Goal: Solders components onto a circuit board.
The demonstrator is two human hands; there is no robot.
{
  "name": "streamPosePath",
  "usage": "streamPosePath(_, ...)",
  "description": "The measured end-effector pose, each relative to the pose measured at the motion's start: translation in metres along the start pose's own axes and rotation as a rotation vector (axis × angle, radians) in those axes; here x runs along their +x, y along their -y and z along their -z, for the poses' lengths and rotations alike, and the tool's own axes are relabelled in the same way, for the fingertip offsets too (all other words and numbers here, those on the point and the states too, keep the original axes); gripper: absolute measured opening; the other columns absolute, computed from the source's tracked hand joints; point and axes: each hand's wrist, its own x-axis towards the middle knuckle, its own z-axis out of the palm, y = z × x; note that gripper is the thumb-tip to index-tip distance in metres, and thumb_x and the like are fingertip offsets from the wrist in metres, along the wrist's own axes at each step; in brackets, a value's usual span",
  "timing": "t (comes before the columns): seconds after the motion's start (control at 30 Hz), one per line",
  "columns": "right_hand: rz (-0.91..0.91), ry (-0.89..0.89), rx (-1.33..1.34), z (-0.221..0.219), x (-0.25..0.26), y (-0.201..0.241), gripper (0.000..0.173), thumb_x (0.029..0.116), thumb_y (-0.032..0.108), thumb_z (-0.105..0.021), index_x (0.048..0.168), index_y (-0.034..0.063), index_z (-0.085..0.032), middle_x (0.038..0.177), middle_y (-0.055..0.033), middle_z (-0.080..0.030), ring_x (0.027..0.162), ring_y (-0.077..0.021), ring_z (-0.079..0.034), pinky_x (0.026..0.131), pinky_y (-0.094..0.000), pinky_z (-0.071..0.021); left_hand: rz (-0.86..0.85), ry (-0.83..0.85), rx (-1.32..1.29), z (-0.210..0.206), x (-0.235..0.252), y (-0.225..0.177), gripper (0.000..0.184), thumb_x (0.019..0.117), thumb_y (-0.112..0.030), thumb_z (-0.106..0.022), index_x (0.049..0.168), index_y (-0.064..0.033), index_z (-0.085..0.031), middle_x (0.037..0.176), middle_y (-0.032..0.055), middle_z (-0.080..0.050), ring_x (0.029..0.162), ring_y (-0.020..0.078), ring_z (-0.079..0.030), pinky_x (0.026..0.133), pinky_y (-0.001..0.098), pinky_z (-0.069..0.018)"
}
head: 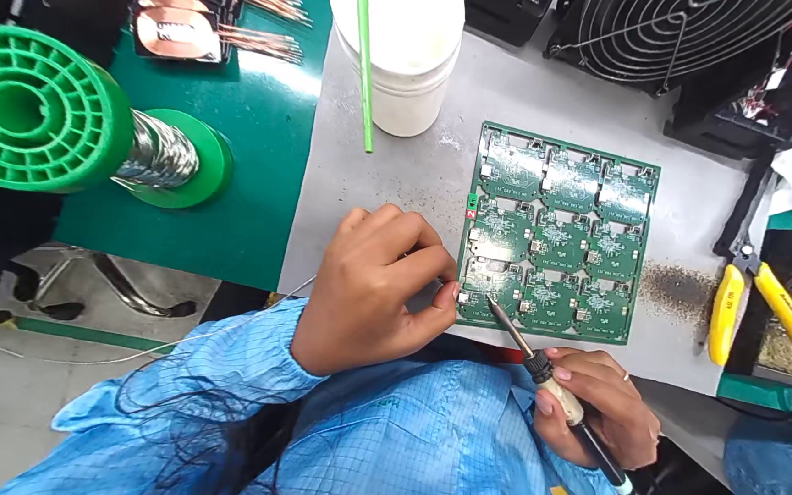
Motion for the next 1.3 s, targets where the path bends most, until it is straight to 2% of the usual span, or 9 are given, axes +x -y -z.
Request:
streamPosePath(0.83, -0.005, 0.005, -0.011, 0.0004, -0.0016, 0.0003, 0.021, 0.0991, 0.031, -0.064, 0.109, 0.0126, -0.062, 0.099, 0.0049, -0.066, 0.096, -0.0043, -0.068, 0.088, -0.0212, -0.0578, 0.016, -0.003, -0.017, 0.0002, -0.0003, -0.0003, 0.019, 0.0926, -0.022, -0.060, 0.079, -0.0133, -0.072, 0.079, 0.0022, -0.062, 0.078, 0.0126, -0.051, 0.072, 0.0320, -0.0324)
streamPosePath(1.3, 0.014, 0.001, -0.003, -0.0005, -0.0017, -0.0006, 0.021, 0.0993, 0.029, -0.064, 0.109, 0.0109, -0.061, 0.099, 0.0027, -0.066, 0.095, -0.0058, -0.068, 0.087, -0.0219, -0.0579, 0.023, -0.018, -0.022, 0.0008, 0.0001, -0.0003, 0.019, 0.0926, -0.021, -0.060, 0.080, -0.0130, -0.072, 0.080, 0.0021, -0.061, 0.080, 0.0126, -0.051, 0.073, 0.0315, -0.0330)
